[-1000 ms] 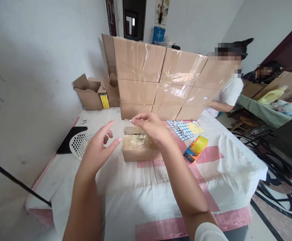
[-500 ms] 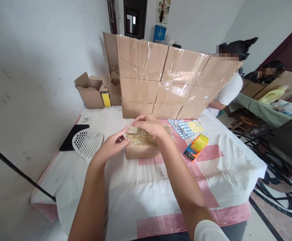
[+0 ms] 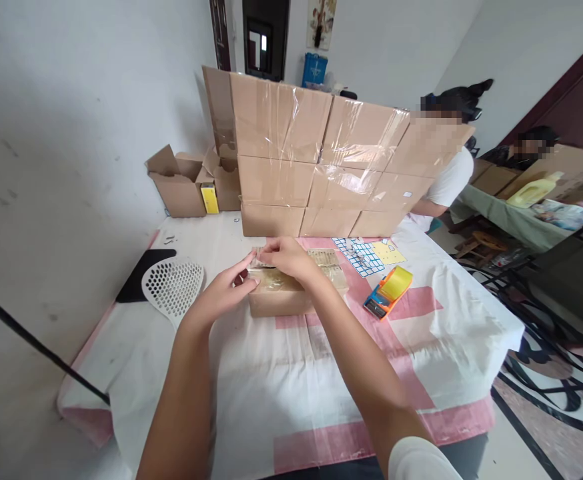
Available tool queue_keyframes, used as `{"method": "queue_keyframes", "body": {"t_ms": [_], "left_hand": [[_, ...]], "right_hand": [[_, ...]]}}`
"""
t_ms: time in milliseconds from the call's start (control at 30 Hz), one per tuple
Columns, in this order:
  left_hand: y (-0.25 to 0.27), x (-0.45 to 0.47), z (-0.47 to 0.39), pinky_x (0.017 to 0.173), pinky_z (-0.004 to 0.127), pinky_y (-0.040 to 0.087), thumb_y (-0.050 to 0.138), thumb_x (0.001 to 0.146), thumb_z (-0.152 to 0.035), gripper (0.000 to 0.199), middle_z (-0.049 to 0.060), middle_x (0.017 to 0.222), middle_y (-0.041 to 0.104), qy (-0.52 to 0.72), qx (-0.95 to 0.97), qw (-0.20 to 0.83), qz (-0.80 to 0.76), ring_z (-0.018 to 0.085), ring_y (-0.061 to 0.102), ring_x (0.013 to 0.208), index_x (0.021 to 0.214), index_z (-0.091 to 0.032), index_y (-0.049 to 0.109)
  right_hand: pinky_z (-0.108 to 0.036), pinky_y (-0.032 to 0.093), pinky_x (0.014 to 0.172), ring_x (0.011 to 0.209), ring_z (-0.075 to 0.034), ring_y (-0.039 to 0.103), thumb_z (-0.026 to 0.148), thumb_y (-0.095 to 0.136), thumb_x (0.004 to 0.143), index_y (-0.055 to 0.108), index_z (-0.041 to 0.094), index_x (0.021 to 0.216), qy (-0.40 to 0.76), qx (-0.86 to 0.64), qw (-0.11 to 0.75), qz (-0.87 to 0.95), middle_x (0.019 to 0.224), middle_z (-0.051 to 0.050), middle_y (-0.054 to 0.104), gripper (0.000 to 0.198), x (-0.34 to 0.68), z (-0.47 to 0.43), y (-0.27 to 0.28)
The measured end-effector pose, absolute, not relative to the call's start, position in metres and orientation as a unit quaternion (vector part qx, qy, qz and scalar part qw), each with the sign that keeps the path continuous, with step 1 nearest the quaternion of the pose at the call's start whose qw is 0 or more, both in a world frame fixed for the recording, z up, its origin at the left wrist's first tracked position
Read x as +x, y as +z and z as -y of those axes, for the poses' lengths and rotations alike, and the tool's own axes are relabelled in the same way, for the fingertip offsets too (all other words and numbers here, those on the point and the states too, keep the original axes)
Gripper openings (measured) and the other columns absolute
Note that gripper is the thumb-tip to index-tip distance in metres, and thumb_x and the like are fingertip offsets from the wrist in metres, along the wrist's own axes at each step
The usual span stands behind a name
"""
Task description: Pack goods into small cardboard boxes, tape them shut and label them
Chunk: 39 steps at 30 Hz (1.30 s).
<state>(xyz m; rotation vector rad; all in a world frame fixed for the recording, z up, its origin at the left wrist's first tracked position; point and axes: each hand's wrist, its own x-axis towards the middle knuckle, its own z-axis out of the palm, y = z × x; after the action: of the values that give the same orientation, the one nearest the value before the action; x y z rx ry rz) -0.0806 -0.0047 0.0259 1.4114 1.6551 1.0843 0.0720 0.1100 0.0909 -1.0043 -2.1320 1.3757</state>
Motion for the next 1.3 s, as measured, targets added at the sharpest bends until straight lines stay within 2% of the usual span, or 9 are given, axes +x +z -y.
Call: {"method": "queue_keyframes", "body": {"t_ms": [200, 533, 733, 800, 933, 1033, 1133, 1300], "left_hand": [[0.023, -0.080, 0.001, 0.080, 0.031, 0.043, 0.058, 0.090, -0.047, 0.073, -0.001, 0.093, 0.059, 0.439, 0.536, 0.347, -0.633, 0.016, 0.052, 0.080, 0.159, -0.030, 0.039], [0.021, -0.080, -0.001, 0.080, 0.032, 0.043, 0.060, 0.091, -0.049, 0.068, -0.001, 0.088, 0.057, 0.458, 0.529, 0.334, -0.632, 0.016, 0.052, 0.079, 0.154, -0.028, 0.048], [0.023, -0.079, 0.000, 0.079, 0.032, 0.044, 0.067, 0.085, -0.058, 0.083, -0.001, 0.089, 0.056, 0.442, 0.543, 0.344, -0.625, 0.016, 0.052, 0.080, 0.158, -0.028, 0.041], [0.022, -0.078, -0.001, 0.080, 0.033, 0.044, 0.064, 0.087, -0.061, 0.079, -0.001, 0.088, 0.056, 0.450, 0.531, 0.337, -0.634, 0.016, 0.052, 0.080, 0.157, -0.029, 0.044], [0.019, -0.074, -0.005, 0.081, 0.033, 0.043, 0.057, 0.093, -0.051, 0.065, -0.002, 0.084, 0.053, 0.483, 0.507, 0.326, -0.635, 0.016, 0.051, 0.078, 0.153, -0.028, 0.049], [0.018, -0.071, -0.006, 0.078, 0.031, 0.042, 0.061, 0.091, -0.041, 0.071, -0.004, 0.079, 0.052, 0.510, 0.498, 0.332, -0.618, 0.015, 0.051, 0.075, 0.157, -0.028, 0.040], [0.020, -0.070, -0.004, 0.075, 0.030, 0.041, 0.061, 0.091, -0.037, 0.072, -0.006, 0.076, 0.052, 0.522, 0.501, 0.329, -0.607, 0.015, 0.052, 0.072, 0.158, -0.032, 0.033], [0.024, -0.069, -0.002, 0.078, 0.031, 0.043, 0.059, 0.092, -0.035, 0.053, -0.004, 0.078, 0.054, 0.504, 0.525, 0.305, -0.614, 0.015, 0.054, 0.076, 0.144, -0.034, 0.050]], "right_hand": [[-0.027, 0.033, 0.061, 0.065, -0.012, 0.045, 0.035, 0.066, 0.074, 0.069, 0.016, 0.071, 0.427, -0.377, 0.236, 0.787, 0.066, 0.003, 0.054, 0.020, 0.067, -0.111, 0.078], [-0.026, 0.034, 0.061, 0.065, -0.012, 0.048, 0.034, 0.064, 0.078, 0.069, 0.016, 0.073, 0.416, -0.374, 0.255, 0.789, 0.067, 0.002, 0.057, 0.020, 0.068, -0.112, 0.073], [-0.026, 0.036, 0.061, 0.064, -0.013, 0.050, 0.029, 0.063, 0.078, 0.070, 0.016, 0.072, 0.408, -0.386, 0.246, 0.790, 0.067, 0.002, 0.059, 0.016, 0.068, -0.112, 0.074], [-0.026, 0.036, 0.061, 0.065, -0.013, 0.051, 0.029, 0.064, 0.078, 0.070, 0.016, 0.072, 0.402, -0.388, 0.250, 0.791, 0.066, 0.002, 0.059, 0.016, 0.067, -0.112, 0.073], [-0.026, 0.035, 0.061, 0.064, -0.013, 0.050, 0.027, 0.063, 0.077, 0.069, 0.016, 0.070, 0.394, -0.382, 0.255, 0.796, 0.064, 0.002, 0.057, 0.015, 0.066, -0.114, 0.070], [-0.026, 0.034, 0.061, 0.063, -0.012, 0.049, 0.025, 0.064, 0.077, 0.071, 0.016, 0.072, 0.378, -0.379, 0.263, 0.802, 0.065, 0.003, 0.059, 0.013, 0.065, -0.112, 0.069], [-0.026, 0.033, 0.060, 0.061, -0.011, 0.046, 0.026, 0.067, 0.077, 0.074, 0.015, 0.077, 0.357, -0.396, 0.258, 0.806, 0.065, 0.003, 0.058, 0.012, 0.065, -0.109, 0.071], [-0.026, 0.032, 0.061, 0.062, -0.011, 0.047, 0.024, 0.066, 0.079, 0.071, 0.016, 0.076, 0.338, -0.402, 0.232, 0.818, 0.065, 0.004, 0.057, 0.010, 0.064, -0.107, 0.074]]}}
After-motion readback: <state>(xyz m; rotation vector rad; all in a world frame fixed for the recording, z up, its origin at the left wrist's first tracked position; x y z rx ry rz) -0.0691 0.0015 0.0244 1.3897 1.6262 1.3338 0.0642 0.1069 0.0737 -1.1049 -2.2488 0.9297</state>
